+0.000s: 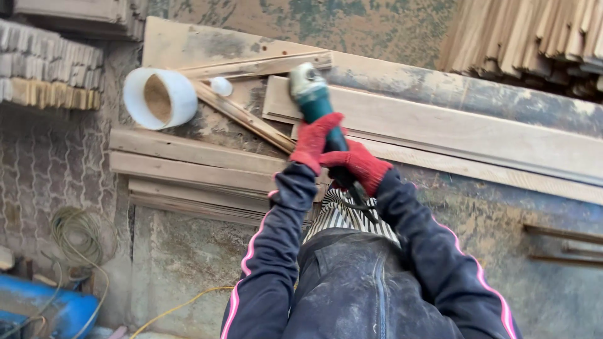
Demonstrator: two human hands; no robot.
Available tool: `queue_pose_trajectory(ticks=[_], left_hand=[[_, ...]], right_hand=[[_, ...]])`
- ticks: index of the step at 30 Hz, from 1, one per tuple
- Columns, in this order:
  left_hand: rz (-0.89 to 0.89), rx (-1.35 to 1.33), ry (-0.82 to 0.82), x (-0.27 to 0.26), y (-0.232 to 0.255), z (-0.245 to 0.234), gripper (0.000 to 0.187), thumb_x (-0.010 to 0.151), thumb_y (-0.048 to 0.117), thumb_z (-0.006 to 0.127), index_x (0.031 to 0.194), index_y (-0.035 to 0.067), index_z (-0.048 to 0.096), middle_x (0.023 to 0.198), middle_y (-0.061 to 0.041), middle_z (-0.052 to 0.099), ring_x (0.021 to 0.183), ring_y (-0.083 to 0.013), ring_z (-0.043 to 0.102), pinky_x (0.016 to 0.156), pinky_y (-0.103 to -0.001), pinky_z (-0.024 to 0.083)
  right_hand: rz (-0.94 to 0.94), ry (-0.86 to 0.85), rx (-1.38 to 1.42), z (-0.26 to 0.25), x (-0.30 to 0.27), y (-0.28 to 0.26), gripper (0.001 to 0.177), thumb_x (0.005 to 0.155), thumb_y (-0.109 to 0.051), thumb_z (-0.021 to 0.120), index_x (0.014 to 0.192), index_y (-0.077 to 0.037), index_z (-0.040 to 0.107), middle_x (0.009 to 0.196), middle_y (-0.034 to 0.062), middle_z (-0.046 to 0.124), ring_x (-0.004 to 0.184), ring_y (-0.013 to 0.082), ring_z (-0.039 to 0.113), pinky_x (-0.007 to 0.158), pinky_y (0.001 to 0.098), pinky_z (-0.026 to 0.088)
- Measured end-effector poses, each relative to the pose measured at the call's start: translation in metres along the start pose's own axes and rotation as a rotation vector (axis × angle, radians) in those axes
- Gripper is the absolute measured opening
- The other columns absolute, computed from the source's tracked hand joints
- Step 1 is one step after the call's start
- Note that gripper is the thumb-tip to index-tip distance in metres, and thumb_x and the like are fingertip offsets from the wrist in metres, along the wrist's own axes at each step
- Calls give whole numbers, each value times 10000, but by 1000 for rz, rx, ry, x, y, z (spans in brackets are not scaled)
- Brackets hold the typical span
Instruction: Sanding long wooden boards using an angle grinder with a sanding disc.
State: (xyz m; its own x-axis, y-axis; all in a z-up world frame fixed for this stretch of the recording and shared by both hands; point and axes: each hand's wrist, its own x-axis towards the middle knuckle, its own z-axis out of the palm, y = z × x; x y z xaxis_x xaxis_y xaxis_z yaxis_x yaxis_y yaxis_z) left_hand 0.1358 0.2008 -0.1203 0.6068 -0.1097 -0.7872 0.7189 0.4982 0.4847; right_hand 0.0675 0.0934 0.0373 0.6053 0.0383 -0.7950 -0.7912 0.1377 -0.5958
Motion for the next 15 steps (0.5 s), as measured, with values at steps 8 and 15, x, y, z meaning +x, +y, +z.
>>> queue_pose_trajectory(ticks=[8,15], left_hand=[[-45,63,46,-45,-8,33,485,673,166,941,1064,96,663,836,-185,749,773,-344,768,570,-619,654],[-100,196,-284,-79,-137,143,662,626,94,966,1208,120,653,925,-136,723,829,-352,734,642,-612,642]], right_hand=[[-17,12,25,-35,-14,17,460,609,-184,939,973,-41,697,699,214,654,556,347,697,373,471,570],[-24,256,217,-149,-77,72,327,700,-157,853,925,-27,655,652,270,662,517,403,701,398,526,569]])
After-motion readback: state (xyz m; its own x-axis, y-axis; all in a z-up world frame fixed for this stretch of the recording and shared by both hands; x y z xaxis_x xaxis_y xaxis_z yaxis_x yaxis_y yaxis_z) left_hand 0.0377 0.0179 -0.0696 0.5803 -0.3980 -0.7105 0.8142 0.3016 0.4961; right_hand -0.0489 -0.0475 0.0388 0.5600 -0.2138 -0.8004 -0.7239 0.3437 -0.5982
